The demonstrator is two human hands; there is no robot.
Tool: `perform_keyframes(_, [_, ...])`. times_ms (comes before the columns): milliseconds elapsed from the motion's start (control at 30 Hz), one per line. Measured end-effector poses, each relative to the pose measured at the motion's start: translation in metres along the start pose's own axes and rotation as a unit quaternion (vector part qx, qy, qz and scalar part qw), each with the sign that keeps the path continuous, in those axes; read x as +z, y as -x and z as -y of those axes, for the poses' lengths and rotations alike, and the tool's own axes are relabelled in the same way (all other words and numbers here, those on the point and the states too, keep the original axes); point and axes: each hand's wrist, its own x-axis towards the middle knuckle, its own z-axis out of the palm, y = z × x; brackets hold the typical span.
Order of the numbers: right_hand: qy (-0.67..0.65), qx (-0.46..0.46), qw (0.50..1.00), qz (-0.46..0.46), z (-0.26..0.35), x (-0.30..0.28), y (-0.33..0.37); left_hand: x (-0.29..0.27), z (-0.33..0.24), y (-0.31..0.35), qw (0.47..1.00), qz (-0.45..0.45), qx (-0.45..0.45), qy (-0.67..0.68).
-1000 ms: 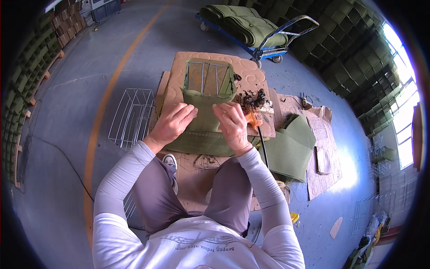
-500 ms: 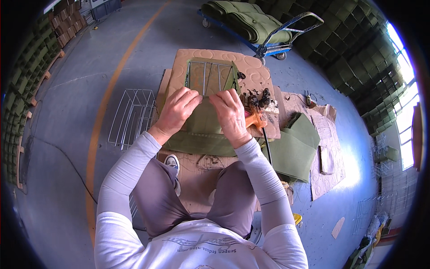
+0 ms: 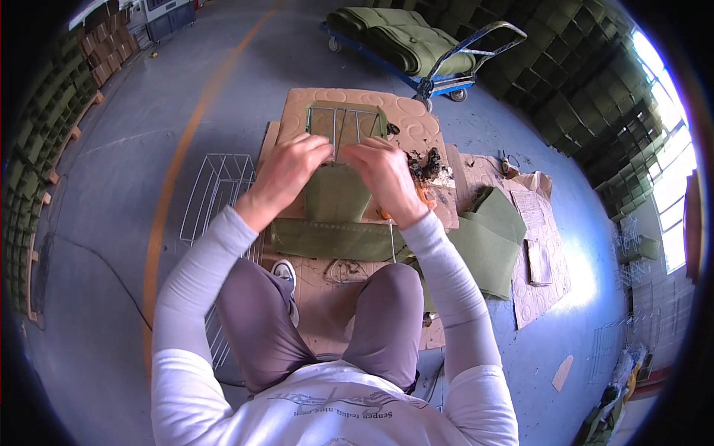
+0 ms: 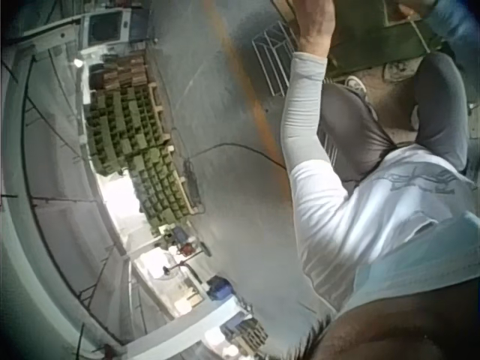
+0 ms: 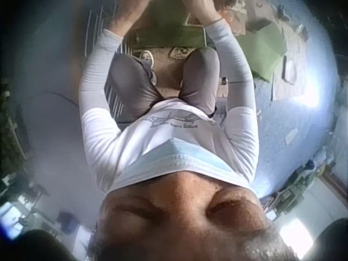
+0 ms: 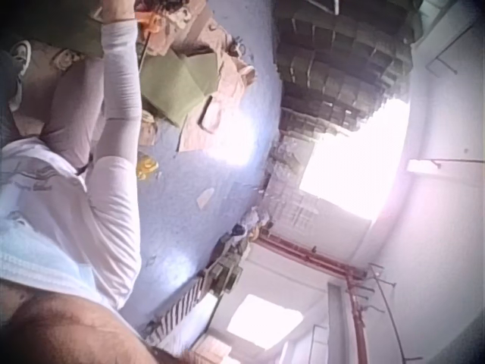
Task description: The person sits on the floor and assembles a green fabric storage basket. They fold the fabric edges over a metal wire frame and use a hot glue gun to secure the fabric to the frame. The person repeatedly applies glue and presses the fabric to attach it to the wire structure.
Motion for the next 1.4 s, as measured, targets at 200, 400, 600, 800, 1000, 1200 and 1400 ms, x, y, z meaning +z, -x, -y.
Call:
perform_keyframes(200, [0.068, 0.038, 0.982, -0.175, -0.01, -0.011, 0.086, 0.02, -0.031, 0.04, 0.992, -0.085, 0.072, -0.05])
perform_keyframes(400, [0.047, 0.02, 0.988, -0.145, -0.033, 0.004, 0.092, 0.043, -0.033, 0.019, 0.993, -0.071, 0.072, -0.06])
perform_keyframes(600, [0.047, -0.022, 0.988, -0.146, -0.043, 0.009, 0.075, 0.049, -0.027, 0.013, 0.994, -0.069, 0.068, -0.045])
perform_keyframes(800, [0.047, -0.068, 0.994, -0.076, -0.042, 0.003, 0.056, 0.058, -0.024, 0.015, 0.996, -0.069, 0.034, 0.038])
perform_keyframes(1000, [0.033, -0.08, 0.988, 0.125, -0.032, -0.03, 0.025, 0.059, -0.026, 0.01, 0.996, -0.044, 0.047, 0.055])
perform_keyframes(1200, [0.004, -0.046, 0.991, 0.127, -0.026, -0.04, 0.02, 0.049, -0.024, -0.001, 0.995, 0.009, 0.017, 0.101])
perform_keyframes(1400, [-0.011, 0.077, 0.988, -0.136, -0.022, -0.026, 0.085, 0.051, -0.053, -0.003, 0.999, -0.027, 0.018, 0.029])
